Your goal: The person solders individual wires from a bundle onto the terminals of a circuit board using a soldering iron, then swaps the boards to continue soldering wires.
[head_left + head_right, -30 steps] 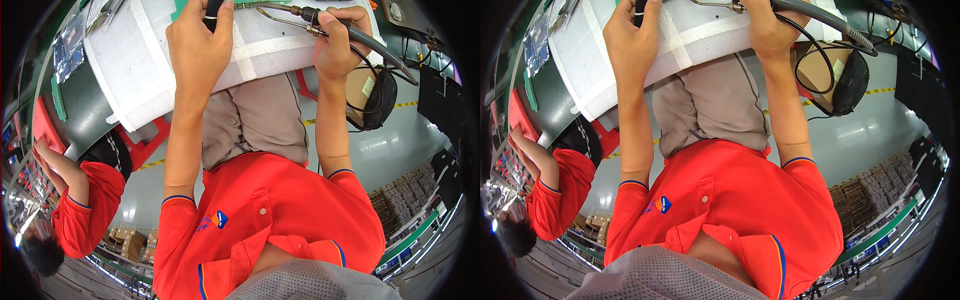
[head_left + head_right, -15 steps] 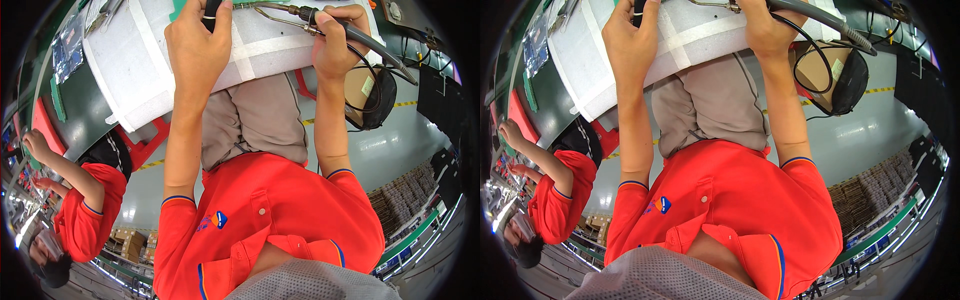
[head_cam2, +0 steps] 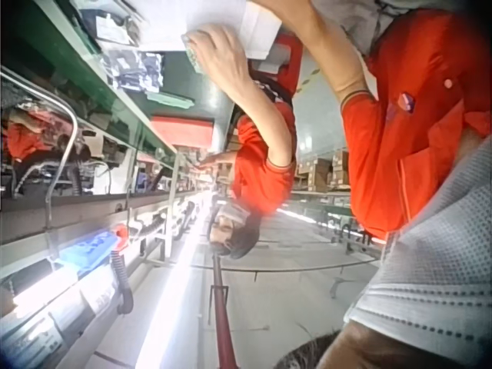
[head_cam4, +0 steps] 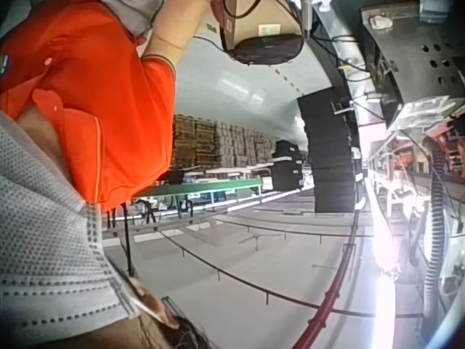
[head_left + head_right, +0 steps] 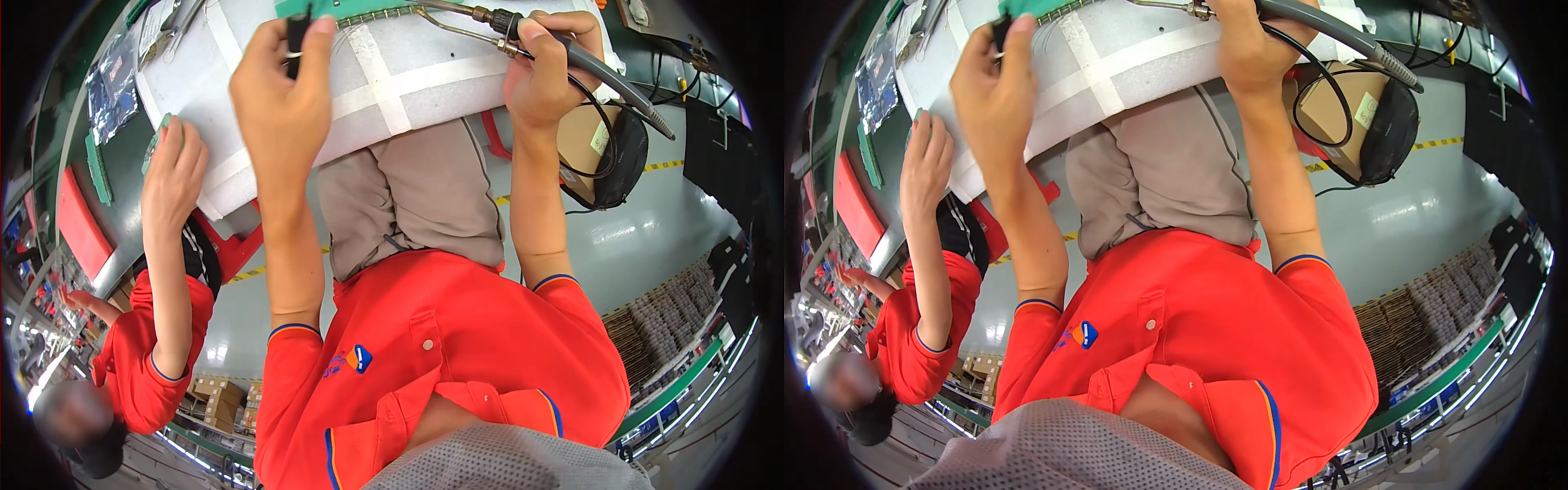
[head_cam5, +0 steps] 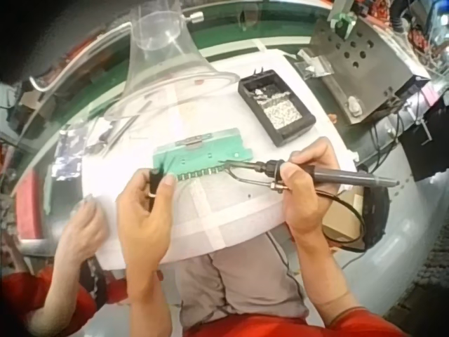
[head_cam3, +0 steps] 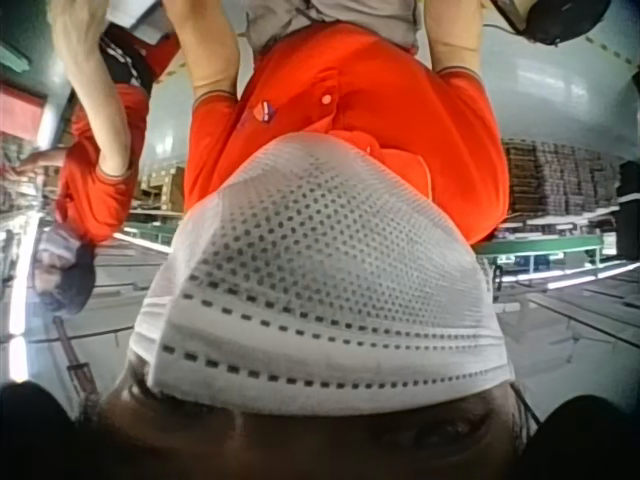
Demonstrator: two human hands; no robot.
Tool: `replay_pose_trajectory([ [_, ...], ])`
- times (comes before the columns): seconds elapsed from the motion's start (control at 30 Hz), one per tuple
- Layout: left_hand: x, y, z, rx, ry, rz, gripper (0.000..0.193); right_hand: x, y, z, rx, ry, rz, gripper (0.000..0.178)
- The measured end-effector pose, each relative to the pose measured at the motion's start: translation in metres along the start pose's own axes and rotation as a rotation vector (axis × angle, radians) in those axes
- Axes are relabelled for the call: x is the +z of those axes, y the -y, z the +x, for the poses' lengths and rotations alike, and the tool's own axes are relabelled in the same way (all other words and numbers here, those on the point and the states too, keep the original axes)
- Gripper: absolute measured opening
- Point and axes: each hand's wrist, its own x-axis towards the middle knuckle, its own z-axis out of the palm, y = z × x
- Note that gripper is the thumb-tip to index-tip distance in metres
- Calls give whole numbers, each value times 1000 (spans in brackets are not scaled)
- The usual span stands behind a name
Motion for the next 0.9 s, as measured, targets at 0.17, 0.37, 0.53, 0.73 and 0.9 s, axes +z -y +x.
replay_pose_trajectory([
  [0.17,3,-21,-9,-60,-75,-160,22,-5,-1,-1,42,-75,32,8],
  [0.37,36,-33,-6,14,-31,17,13,-3,-3,-4,-57,-107,-25,7],
  [0.53,42,-29,-4,97,-47,96,13,-3,-1,-2,-33,-107,-70,6],
  [0.73,42,-10,-5,148,-48,222,29,-4,-2,-1,-21,-69,-79,6],
  [0.9,40,-8,-6,103,-42,201,30,0,0,-2,-15,-61,-60,6],
])
